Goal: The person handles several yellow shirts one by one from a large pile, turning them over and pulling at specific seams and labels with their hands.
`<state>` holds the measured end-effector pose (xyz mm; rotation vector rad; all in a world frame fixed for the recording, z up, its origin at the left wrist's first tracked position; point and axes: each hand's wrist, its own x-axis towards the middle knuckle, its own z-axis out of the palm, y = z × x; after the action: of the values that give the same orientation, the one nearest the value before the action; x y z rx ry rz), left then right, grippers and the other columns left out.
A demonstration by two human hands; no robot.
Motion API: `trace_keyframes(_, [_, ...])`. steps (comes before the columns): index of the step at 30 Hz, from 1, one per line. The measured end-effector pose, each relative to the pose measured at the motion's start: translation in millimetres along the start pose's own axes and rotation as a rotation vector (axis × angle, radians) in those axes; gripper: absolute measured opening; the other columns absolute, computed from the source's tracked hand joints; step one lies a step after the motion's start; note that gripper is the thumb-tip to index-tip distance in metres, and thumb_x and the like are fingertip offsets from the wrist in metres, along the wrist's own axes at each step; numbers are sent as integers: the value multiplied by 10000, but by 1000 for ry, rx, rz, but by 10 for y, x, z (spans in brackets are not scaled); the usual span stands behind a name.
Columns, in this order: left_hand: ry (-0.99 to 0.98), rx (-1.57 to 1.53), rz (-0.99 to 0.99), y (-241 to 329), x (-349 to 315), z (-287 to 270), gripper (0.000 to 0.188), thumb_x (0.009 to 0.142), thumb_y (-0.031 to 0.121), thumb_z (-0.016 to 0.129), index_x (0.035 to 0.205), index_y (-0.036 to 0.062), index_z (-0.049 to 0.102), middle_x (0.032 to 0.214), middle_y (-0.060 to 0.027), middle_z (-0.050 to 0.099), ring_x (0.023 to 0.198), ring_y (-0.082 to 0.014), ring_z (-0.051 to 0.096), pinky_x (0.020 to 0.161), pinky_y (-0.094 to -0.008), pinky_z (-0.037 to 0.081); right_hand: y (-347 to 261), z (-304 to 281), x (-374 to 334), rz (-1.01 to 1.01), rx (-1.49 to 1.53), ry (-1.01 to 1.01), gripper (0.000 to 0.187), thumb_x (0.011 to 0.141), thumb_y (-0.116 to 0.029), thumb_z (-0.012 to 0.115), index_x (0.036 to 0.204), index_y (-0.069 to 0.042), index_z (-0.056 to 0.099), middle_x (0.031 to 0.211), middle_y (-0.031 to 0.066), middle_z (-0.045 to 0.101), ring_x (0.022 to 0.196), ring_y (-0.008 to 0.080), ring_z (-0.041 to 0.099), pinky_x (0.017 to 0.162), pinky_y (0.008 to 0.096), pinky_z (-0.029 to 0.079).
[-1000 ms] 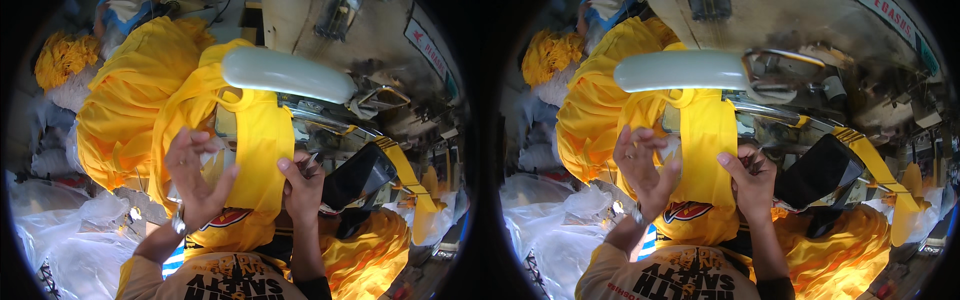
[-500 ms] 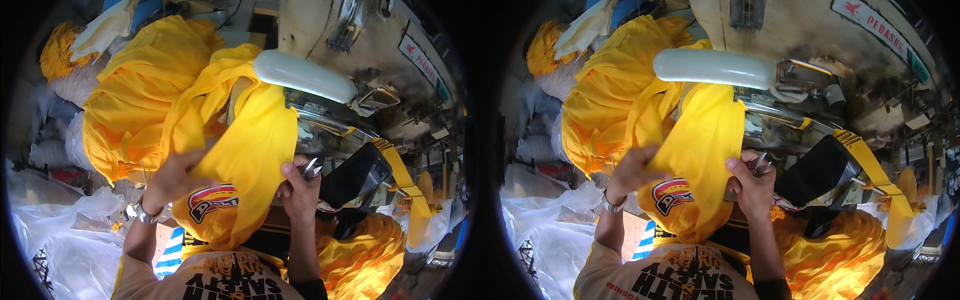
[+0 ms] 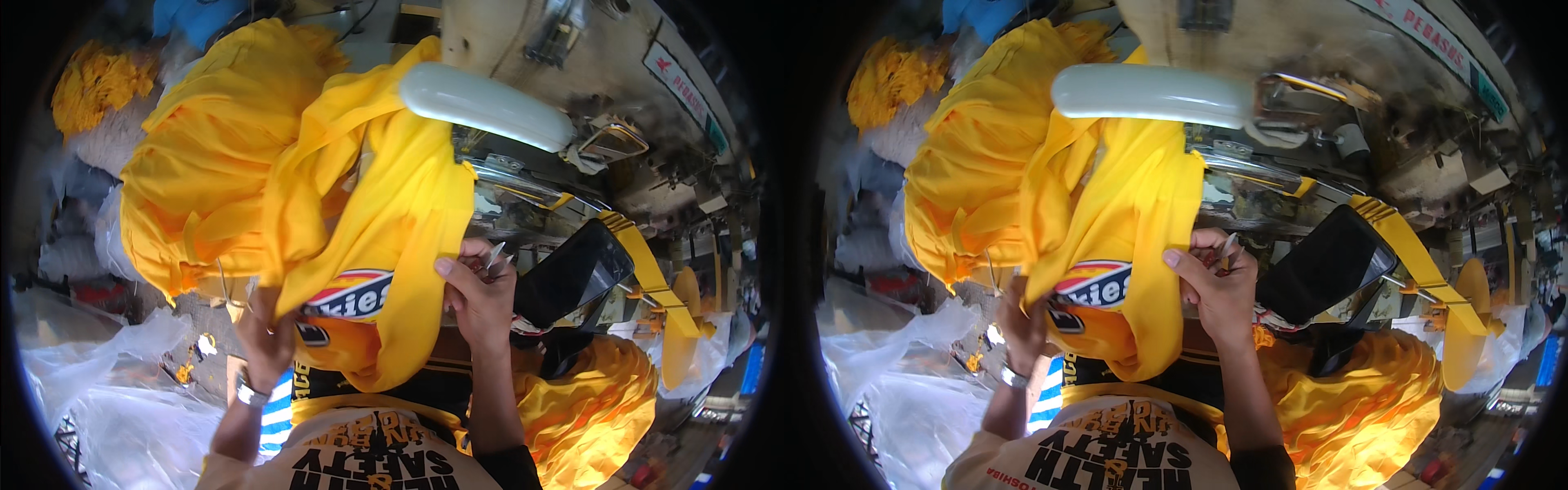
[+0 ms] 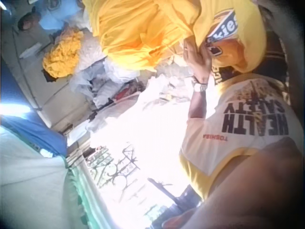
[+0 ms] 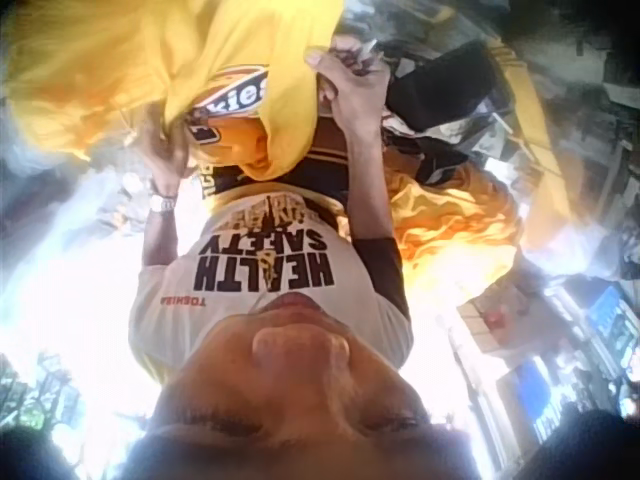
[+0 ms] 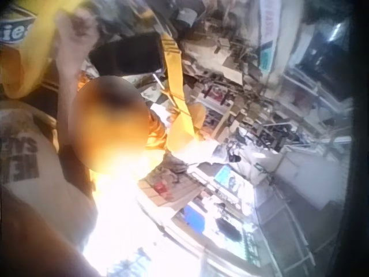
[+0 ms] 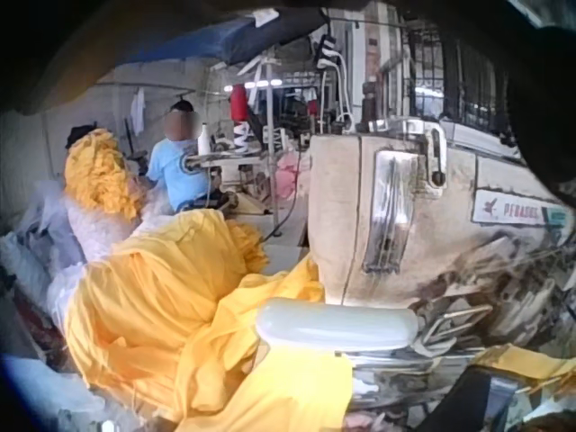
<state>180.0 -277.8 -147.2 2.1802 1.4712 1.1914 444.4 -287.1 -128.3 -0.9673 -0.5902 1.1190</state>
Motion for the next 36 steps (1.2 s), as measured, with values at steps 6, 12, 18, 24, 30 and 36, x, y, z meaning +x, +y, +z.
trace_keyframes(6, [145, 189, 301, 198, 1152, -357, 288, 767, 94, 698, 1023, -17, 626, 948, -159, 642, 822, -302, 629, 700, -354, 487, -82, -41, -37, -15, 16, -13, 96, 813, 1, 722, 889, 35, 674, 682, 44, 631, 449, 30, 455, 401, 183, 341])
trace_keyframes(12, [347, 316, 248, -83, 343, 68, 443, 811, 98, 731, 1206, -10, 563, 1046, -159, 617, 1012, -284, 568, 896, -386, 427, -58, -17, -94, -19, -110, 14, 94, 845, -18, 706, 907, 48, 679, 699, 32, 635, 487, 17, 452, 437, 171, 330])
trace_keyframes(18, [427, 317, 70, -251, 379, -200, 390, 847, 85, 716, 1181, -48, 567, 1007, -165, 670, 829, -246, 654, 723, -350, 510, -145, -54, -104, -37, -180, 0, 113, 876, -60, 699, 925, 40, 681, 704, 8, 624, 494, 11, 439, 441, 174, 311])
trace_keyframes(24, [702, 346, 488, -50, 1764, -642, 365, 852, 126, 725, 1167, -9, 602, 1043, -162, 673, 878, -265, 658, 759, -358, 516, -112, -8, -92, -53, -153, 8, 96, 889, -59, 683, 920, 31, 669, 700, 5, 623, 488, 9, 439, 443, 170, 313])
trace_keyframes(30, [108, 175, 558, 363, 1362, 110, 516, 757, 239, 798, 1191, 89, 562, 1229, -154, 584, 1115, -344, 556, 941, -449, 451, -201, 172, -73, -124, -212, 128, 215, 875, -25, 684, 1057, 1, 573, 693, 1, 612, 490, 5, 445, 442, 163, 305])
trace_keyframes(36, [-144, 36, 903, 714, 1088, 735, 442, 737, 211, 744, 1142, 183, 571, 1270, -83, 574, 1229, -328, 518, 1052, -548, 292, -231, 194, -10, -207, -241, 74, 339, 870, 18, 664, 1148, -28, 476, 701, 34, 626, 475, 14, 445, 429, 166, 310])
